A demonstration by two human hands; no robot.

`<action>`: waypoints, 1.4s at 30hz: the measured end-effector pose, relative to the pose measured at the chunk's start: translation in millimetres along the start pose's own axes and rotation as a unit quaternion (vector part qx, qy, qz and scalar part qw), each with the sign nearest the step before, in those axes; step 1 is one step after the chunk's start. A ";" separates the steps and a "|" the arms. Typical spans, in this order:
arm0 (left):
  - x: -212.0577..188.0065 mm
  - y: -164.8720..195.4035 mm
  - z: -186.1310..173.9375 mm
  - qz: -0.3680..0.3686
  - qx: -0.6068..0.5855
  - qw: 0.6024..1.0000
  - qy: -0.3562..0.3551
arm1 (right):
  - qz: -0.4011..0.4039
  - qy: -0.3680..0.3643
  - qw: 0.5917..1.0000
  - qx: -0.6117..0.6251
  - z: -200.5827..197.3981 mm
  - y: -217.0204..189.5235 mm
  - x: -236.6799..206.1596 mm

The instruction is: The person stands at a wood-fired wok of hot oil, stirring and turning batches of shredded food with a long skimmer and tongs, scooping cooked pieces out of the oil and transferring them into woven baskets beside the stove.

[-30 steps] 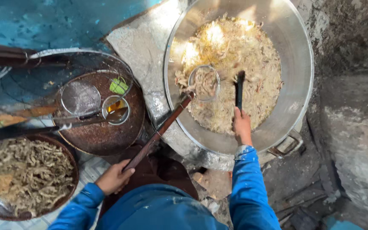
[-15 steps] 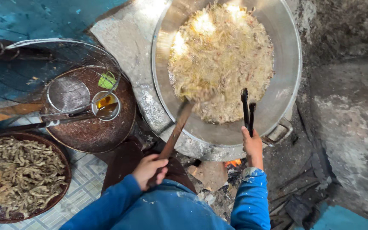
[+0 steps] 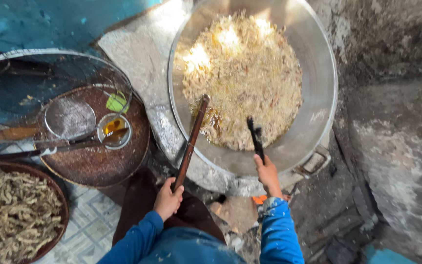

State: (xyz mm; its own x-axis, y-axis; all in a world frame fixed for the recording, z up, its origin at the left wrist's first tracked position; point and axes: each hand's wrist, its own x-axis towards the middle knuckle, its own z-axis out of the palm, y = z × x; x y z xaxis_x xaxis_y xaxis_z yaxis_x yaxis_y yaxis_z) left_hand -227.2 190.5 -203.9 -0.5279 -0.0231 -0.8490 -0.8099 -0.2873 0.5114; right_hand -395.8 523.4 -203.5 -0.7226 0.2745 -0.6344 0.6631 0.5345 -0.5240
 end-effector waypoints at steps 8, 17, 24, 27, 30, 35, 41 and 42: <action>19.6 -0.6 -3.7 -0.012 0.014 1.000 0.007 | 0.006 -0.086 0.996 0.034 105.5 -181.2 157.6; 22.5 0.4 -28.5 -0.079 -0.034 0.995 -0.051 | 0.063 -0.107 0.904 0.410 131.1 -201.6 173.0; -5.2 -15.1 -104.8 -0.063 0.013 0.991 -0.114 | 0.085 -0.111 0.915 0.377 81.1 -121.2 81.4; -24.7 -17.0 -139.6 -0.050 0.045 0.990 -0.124 | 0.053 -0.101 0.956 0.268 68.9 -107.0 63.8; -36.8 -9.3 -160.6 -0.081 0.168 0.974 -0.127 | 0.051 -0.043 0.958 0.277 52.2 -96.1 52.2; -45.0 8.2 -180.5 -0.068 0.208 0.966 -0.140 | -0.062 0.030 0.990 -0.123 36.3 -79.0 32.4; -40.5 8.2 -203.8 0.164 0.334 0.919 -0.130 | -0.143 0.011 0.920 -0.365 57.5 -75.9 15.9; -40.5 6.2 -206.1 0.269 0.339 0.891 -0.137 | -0.133 -0.017 0.909 -0.394 62.1 -76.2 13.1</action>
State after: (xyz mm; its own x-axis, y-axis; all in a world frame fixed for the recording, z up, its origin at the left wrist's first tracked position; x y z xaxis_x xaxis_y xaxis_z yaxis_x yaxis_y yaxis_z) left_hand -158.2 -7.7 -193.8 -0.8536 0.2781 -0.4404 -0.3411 0.3406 0.8761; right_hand -443.6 436.7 -207.2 -0.8211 0.0342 -0.5697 0.1101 0.9890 -0.0992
